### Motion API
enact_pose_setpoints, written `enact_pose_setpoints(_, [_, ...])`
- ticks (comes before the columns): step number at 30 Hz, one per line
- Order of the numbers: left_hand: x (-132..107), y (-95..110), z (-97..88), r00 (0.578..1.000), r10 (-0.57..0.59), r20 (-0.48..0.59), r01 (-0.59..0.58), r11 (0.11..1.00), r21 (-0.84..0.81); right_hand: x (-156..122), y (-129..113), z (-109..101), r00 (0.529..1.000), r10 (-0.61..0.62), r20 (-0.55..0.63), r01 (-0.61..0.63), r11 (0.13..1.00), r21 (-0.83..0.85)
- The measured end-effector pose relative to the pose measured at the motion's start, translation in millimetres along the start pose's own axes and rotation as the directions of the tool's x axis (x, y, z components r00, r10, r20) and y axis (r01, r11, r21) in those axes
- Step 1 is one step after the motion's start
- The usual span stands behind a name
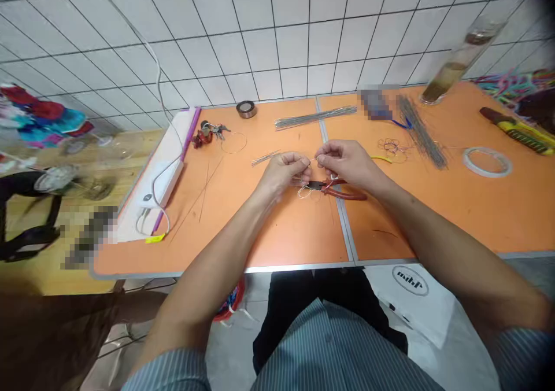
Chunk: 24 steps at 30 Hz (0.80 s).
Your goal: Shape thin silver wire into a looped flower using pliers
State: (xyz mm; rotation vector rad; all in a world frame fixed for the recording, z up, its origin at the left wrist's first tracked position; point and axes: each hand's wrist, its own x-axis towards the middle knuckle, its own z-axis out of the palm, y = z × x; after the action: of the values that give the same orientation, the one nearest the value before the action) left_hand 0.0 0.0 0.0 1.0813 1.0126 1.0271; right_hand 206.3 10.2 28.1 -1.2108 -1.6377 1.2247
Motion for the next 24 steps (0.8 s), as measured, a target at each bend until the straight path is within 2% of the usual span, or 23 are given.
enact_pose_setpoints(4, [0, 1, 0.2, 1.000, -0.025, 0.019, 0.025, 1.000, -0.011, -1, 1, -2, 1.000, -0.010, 0.002, 0.010, 1.000, -0.016])
enact_pose_setpoints(13, [1, -1, 0.4, 1.000, -0.025, 0.007, 0.025, 0.997, -0.075, -6, -9, 0, 0.999, 0.048, 0.003, -0.048, 0.999, -0.019])
enact_pose_setpoints(17, [2, 0, 1.3, 0.996, -0.009, -0.091, 0.000, 0.995, -0.099, -7, -13, -3, 1.000, 0.025, 0.017, -0.024, 0.999, -0.035])
enact_pose_setpoints(20, [2, 2, 2.0, 0.985, 0.026, -0.171, -0.049, 0.990, -0.131, -9, -16, -5, 0.998, 0.055, 0.026, -0.054, 0.998, -0.042])
enact_pose_setpoints(24, [1, 4, 0.4, 0.977, 0.070, -0.203, -0.102, 0.983, -0.153, -10, -14, -5, 0.992, 0.095, 0.082, -0.094, 0.996, -0.009])
